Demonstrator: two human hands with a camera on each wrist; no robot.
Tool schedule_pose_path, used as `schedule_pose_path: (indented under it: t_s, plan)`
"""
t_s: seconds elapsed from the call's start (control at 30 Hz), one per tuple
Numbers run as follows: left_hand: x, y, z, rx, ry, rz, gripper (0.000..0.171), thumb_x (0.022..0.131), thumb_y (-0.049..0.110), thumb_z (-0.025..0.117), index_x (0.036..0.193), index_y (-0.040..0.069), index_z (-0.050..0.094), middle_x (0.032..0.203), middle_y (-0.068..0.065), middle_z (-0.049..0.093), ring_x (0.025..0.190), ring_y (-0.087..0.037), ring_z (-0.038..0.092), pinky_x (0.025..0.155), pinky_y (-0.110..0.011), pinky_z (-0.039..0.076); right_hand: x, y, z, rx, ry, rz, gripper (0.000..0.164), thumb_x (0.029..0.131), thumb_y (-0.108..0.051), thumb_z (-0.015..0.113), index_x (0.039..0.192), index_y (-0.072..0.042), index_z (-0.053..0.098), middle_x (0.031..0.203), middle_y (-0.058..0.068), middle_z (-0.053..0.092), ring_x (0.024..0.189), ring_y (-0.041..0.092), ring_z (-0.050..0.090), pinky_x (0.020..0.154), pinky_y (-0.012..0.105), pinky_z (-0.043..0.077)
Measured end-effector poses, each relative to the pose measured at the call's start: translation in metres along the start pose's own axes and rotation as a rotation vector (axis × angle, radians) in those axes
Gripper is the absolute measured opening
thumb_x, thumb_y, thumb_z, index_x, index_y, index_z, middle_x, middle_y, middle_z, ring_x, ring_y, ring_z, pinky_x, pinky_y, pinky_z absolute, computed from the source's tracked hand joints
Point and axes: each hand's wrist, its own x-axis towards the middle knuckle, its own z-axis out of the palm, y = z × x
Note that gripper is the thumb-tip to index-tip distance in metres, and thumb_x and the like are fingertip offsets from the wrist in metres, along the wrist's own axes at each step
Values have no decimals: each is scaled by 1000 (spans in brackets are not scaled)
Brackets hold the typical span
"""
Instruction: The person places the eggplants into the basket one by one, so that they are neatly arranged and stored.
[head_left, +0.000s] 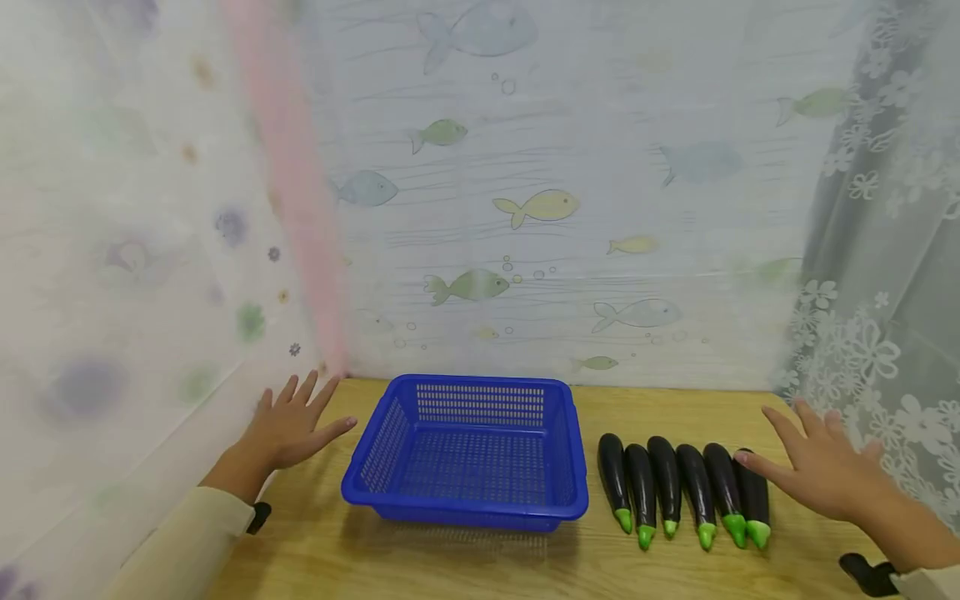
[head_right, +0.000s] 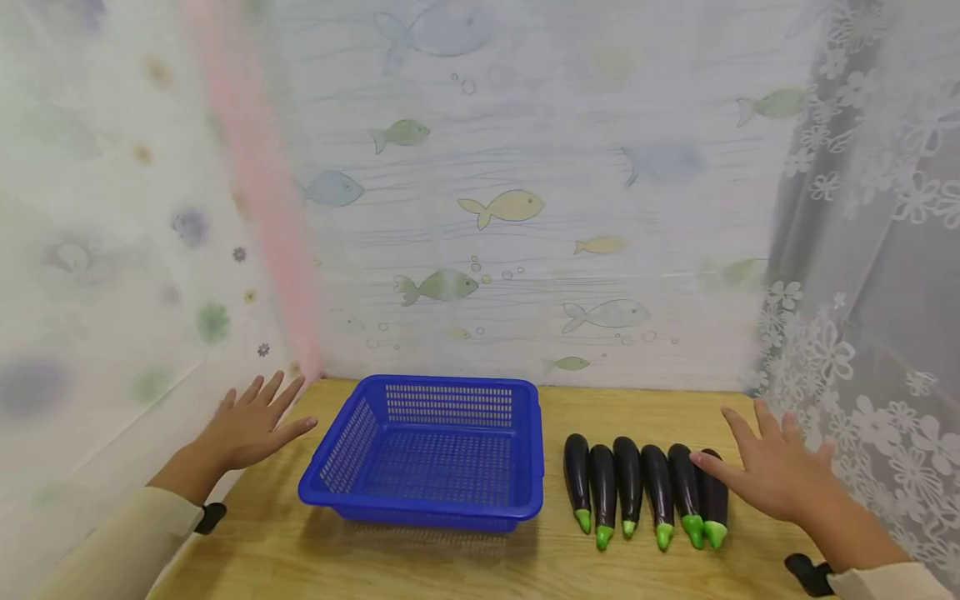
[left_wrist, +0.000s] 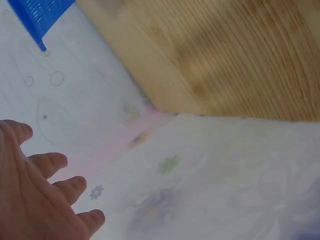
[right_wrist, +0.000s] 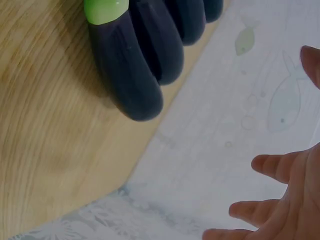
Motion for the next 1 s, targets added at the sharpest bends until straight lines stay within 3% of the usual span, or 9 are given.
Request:
schedule_pose_path:
  t_s: [0.1,0.27,0.5,0.6,0.83,1.0]
  plan:
    - [2,0,6,-39,-20,0,90,87,77,25,155,20,6,157,-22,13,139,-51,15,103,-75,7,2,0,2,24,-1,-36,98,87,-70,43,148,3,20,143,46,7,115,74,18,75,88,11]
    - [6,5,12,-110,-29,-6,91,88,76,26,155,17,5,157,-22,14,140,-50,14,104,-74,6,6,1,8,44,8,-86,97,90,-63,46,142,16,22,133,51,24,109,69,34,73,73,37]
    - [11,14,21,-407,-70,-9,89,91,69,35,154,19,-5,158,-20,11,141,-47,16,105,-71,18,12,10,20,80,3,-75,95,92,-61,45,136,21,27,124,50,37,106,64,41,71,66,42]
    - [14,16,27,-472,-84,-20,91,90,69,35,154,16,-4,157,-21,10,141,-47,17,105,-70,20,14,13,25,97,6,-68,94,92,-61,46,134,22,30,124,48,40,106,62,44,71,63,44]
    - [17,20,40,-610,-70,-41,92,90,67,41,153,8,11,150,-23,31,127,-43,45,97,-61,41,16,18,30,152,16,-39,89,92,-56,50,128,24,36,113,43,53,93,50,59,62,51,50]
    - [16,25,48,-829,-68,-94,79,89,60,53,148,12,32,144,-18,42,125,-39,49,86,-46,54,16,22,35,171,11,2,86,92,-57,49,125,22,44,108,39,58,87,45,61,62,51,50]
